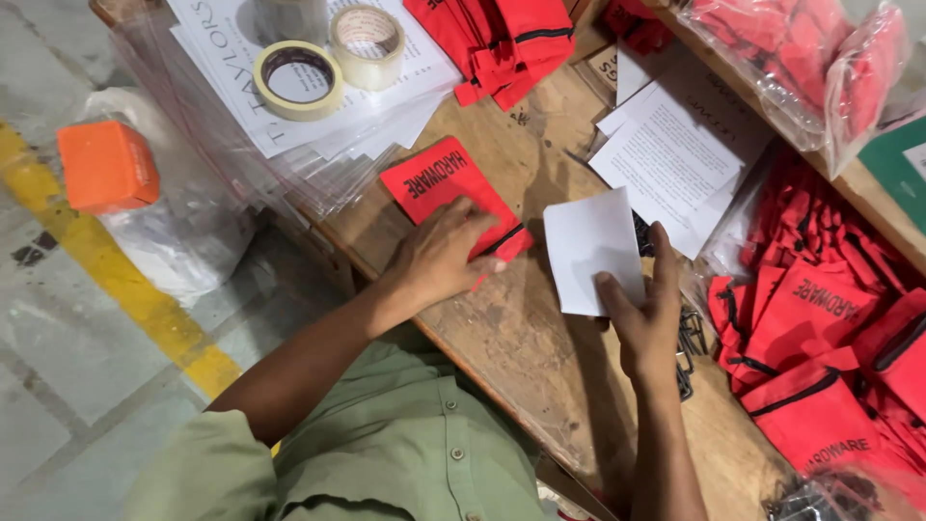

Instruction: Packing small metal hardware components and instructional papers into red drawstring bags on a wooden workbench.

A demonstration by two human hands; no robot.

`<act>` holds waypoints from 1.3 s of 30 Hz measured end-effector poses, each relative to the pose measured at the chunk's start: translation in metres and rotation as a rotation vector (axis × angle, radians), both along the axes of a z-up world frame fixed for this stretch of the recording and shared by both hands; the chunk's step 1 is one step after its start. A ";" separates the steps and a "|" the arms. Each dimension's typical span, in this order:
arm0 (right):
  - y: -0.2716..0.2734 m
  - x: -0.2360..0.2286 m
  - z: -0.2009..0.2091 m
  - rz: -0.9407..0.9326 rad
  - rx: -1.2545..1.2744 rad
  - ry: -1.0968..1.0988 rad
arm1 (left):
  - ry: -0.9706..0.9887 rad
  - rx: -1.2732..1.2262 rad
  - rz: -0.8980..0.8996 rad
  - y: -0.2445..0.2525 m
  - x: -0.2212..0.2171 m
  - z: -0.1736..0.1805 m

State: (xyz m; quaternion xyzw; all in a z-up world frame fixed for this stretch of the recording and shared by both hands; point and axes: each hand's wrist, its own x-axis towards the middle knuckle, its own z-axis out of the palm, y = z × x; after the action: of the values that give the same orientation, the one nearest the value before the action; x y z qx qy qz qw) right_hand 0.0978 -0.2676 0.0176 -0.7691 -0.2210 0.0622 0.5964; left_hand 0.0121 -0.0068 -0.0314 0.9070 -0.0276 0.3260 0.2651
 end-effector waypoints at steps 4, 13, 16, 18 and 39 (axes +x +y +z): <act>0.011 -0.021 0.013 0.036 -0.117 0.148 | 0.186 -0.101 0.030 -0.002 -0.011 0.013; 0.028 -0.034 -0.015 0.108 0.144 0.565 | 0.207 -0.215 0.040 -0.009 -0.014 0.020; 0.036 -0.040 -0.010 0.183 0.109 0.642 | 0.063 -0.148 -0.002 -0.013 -0.015 0.019; 0.041 -0.043 -0.004 0.091 0.119 0.682 | 0.045 -0.145 0.016 -0.015 -0.018 0.027; 0.036 -0.035 -0.042 0.318 -0.230 0.339 | 0.297 -0.081 0.032 0.001 0.007 0.015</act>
State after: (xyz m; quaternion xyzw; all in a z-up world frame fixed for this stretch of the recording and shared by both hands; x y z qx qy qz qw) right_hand 0.0626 -0.2314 -0.0244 -0.7661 -0.2273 0.3080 0.5163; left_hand 0.0186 -0.0060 -0.0162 0.9340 0.0396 0.1935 0.2976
